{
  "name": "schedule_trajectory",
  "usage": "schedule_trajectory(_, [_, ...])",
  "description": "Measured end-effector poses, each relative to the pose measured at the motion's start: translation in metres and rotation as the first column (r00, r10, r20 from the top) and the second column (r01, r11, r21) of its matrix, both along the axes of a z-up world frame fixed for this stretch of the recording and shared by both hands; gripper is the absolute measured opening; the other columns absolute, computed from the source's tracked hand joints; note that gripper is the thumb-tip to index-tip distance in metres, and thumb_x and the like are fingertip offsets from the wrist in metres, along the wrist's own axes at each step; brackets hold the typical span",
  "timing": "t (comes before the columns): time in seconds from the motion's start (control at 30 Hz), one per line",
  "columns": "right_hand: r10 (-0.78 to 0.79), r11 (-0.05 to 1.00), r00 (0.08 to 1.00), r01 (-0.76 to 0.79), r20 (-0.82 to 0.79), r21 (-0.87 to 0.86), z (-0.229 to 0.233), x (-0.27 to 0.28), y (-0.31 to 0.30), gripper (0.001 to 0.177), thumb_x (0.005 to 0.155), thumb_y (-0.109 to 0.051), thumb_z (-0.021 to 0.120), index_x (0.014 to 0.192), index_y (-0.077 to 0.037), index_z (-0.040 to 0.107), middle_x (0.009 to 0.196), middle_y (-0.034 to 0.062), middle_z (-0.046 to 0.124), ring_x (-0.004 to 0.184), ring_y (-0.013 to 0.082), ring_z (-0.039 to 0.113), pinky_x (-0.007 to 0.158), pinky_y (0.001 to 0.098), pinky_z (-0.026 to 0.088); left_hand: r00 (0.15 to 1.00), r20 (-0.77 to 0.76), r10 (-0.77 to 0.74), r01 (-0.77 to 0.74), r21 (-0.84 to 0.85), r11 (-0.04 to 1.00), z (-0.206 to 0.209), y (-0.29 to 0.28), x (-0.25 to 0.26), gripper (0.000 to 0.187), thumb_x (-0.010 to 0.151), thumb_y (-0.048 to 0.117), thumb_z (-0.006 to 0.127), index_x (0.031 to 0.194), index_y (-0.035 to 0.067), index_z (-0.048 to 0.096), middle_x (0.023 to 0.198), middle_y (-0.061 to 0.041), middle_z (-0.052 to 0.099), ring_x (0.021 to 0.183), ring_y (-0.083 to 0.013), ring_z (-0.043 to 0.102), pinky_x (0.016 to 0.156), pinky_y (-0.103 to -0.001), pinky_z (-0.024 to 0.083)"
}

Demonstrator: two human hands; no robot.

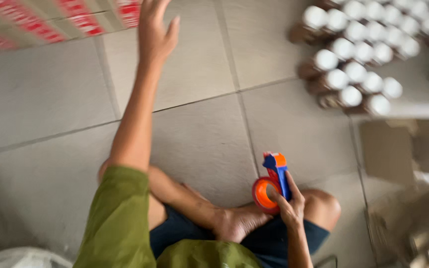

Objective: The person applies tape to several cardboard boxes using a handheld tape dispenser. They seal the top and side seams of each box and place them in a stack while sitting on the floor.

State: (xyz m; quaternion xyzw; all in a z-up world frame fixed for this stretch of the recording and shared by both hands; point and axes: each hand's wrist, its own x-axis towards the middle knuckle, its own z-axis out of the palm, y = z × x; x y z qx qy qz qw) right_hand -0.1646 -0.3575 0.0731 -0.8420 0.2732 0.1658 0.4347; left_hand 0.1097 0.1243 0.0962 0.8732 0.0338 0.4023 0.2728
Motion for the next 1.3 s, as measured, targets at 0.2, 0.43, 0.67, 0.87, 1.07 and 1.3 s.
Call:
schedule_trajectory(0.2, [-0.220,0.975,0.872,0.180,0.437,0.133,-0.024,-0.033,-0.069,0.084,0.066,-0.010,0.091,0.144,-0.009,0.062,0.119,0.0295,0.066,0.108,0.0344,0.066,0.089,0.0506,0.051,0.857,-0.201,-0.474,0.401,-0.318,0.859,-0.092,-0.134,-0.102,0.029,0.103,0.007,0.062,0.122,-0.015,0.061,0.108,-0.036,0.060,0.102,-0.0551,0.058,0.092,-0.060,0.047])
schedule_trajectory(0.43, [-0.049,0.887,0.405,0.438,0.913,-0.146,0.019,-0.053,-0.236,0.083,0.077,0.001,0.082,0.153,0.005,0.049,0.132,0.0357,0.058,0.118,0.0395,0.060,0.095,0.0479,0.048,0.469,-0.621,-0.627,0.465,-0.431,0.774,-0.157,-0.227,-0.219,0.040,0.092,0.008,0.068,0.132,0.005,0.066,0.122,-0.020,0.066,0.116,-0.0411,0.064,0.102,-0.051,0.049])
schedule_trajectory(0.67, [-0.170,0.985,0.760,0.142,0.627,0.095,0.050,0.072,-0.284,0.088,0.052,-0.006,0.081,0.138,-0.014,0.067,0.116,0.0073,0.066,0.097,0.0147,0.060,0.072,0.0259,0.044,0.242,-0.715,-0.656,0.433,-0.525,0.732,-0.141,-0.253,-0.233,0.041,0.096,0.008,0.064,0.137,0.011,0.064,0.124,-0.016,0.068,0.114,-0.0360,0.069,0.098,-0.047,0.054])
schedule_trajectory(0.87, [0.172,0.911,0.934,-0.029,0.314,-0.411,0.034,0.150,-0.304,0.078,0.051,-0.021,0.082,0.129,-0.023,0.072,0.136,0.0079,0.056,0.121,0.0348,0.059,0.101,0.0433,0.051,0.418,-0.690,-0.591,0.371,-0.465,0.804,-0.137,-0.175,-0.265,0.041,0.093,0.004,0.065,0.134,0.003,0.066,0.120,-0.026,0.068,0.106,-0.0429,0.071,0.095,-0.053,0.055])
schedule_trajectory(1.07, [0.318,0.910,0.844,-0.144,0.431,-0.389,-0.009,0.126,-0.242,0.071,0.052,-0.010,0.076,0.123,-0.003,0.073,0.124,0.0236,0.061,0.113,0.0488,0.062,0.097,0.0542,0.051,0.581,-0.639,-0.504,0.261,-0.440,0.859,-0.123,-0.125,-0.288,0.038,0.094,-0.001,0.063,0.133,-0.004,0.065,0.115,-0.033,0.066,0.104,-0.0499,0.068,0.093,-0.054,0.054])
schedule_trajectory(1.3, [0.445,0.872,0.746,-0.487,0.495,-0.051,-0.015,0.030,-0.030,0.073,0.058,-0.018,0.077,0.126,0.005,0.066,0.123,0.0327,0.056,0.117,0.0558,0.058,0.097,0.0596,0.050,0.712,-0.390,-0.584,0.485,-0.329,0.810,-0.086,-0.155,-0.228,0.074,0.083,0.012,0.080,0.148,-0.003,0.049,0.138,-0.030,0.054,0.131,-0.0491,0.052,0.112,-0.057,0.039])
